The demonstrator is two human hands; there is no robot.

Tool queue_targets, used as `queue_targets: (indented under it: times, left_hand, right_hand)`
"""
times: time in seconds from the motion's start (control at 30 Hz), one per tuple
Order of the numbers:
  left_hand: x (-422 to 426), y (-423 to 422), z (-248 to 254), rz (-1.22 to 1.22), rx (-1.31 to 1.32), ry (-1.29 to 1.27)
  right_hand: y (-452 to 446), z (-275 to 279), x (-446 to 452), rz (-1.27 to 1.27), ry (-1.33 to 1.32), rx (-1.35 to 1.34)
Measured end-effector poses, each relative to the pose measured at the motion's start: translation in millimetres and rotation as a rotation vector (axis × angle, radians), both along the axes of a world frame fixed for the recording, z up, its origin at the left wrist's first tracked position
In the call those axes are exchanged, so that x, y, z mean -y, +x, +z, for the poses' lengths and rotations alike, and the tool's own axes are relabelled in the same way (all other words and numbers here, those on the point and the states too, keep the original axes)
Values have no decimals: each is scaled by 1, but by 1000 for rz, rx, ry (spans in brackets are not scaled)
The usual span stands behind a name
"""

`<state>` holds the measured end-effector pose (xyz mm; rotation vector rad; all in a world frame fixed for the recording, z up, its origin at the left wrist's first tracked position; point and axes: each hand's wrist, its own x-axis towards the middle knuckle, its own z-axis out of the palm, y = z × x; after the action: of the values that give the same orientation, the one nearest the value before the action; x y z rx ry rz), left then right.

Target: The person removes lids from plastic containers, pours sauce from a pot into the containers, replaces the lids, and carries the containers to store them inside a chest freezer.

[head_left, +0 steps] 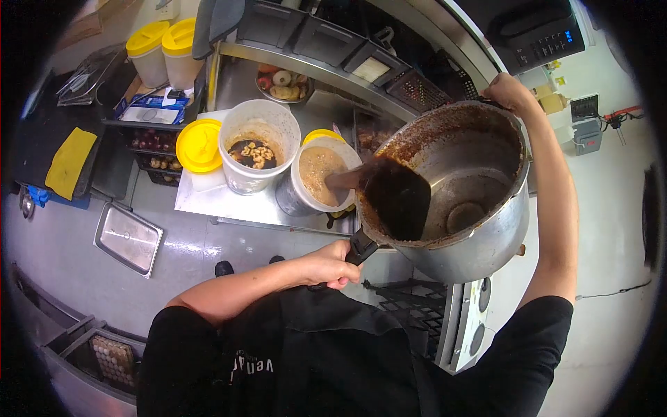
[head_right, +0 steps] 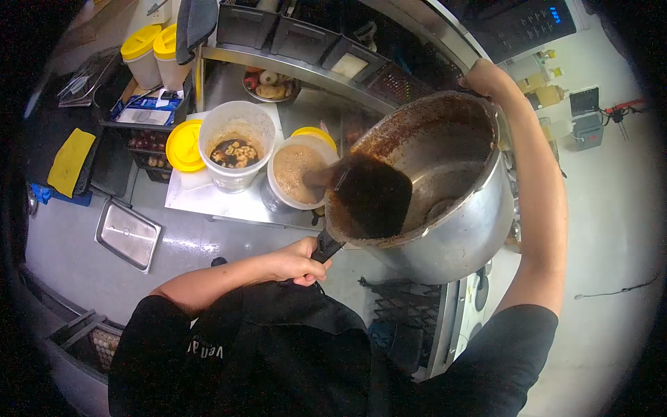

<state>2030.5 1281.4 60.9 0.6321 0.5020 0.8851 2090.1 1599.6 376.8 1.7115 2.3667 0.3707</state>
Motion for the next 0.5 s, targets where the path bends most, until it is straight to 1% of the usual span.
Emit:
queue_targets:
  times: [0.1, 0.17, 0.23, 0.3, 0.43, 0.5]
  left_hand:
    - [1, -3, 0, -12, -10, 3]
    - [1, -4, 2, -14, -47, 59]
    - [1, -6, -1, 0, -60, 58]
    - [2, -8, -4, 17, -75, 59]
    - [5, -13, -8, 32, -129, 81]
    - [7, -17, -6, 44, -154, 80]
  right_hand:
    - [10, -1, -8, 61, -21, -81]
    - [27, -2, -26, 85, -24, -114]
    - [28, -1, -23, 111, -27, -146]
    - [28, 1, -17, 1, -78, -87]
    - [29, -4, -7, -41, -77, -83]
    - [28, -5, 5, -14, -100, -149]
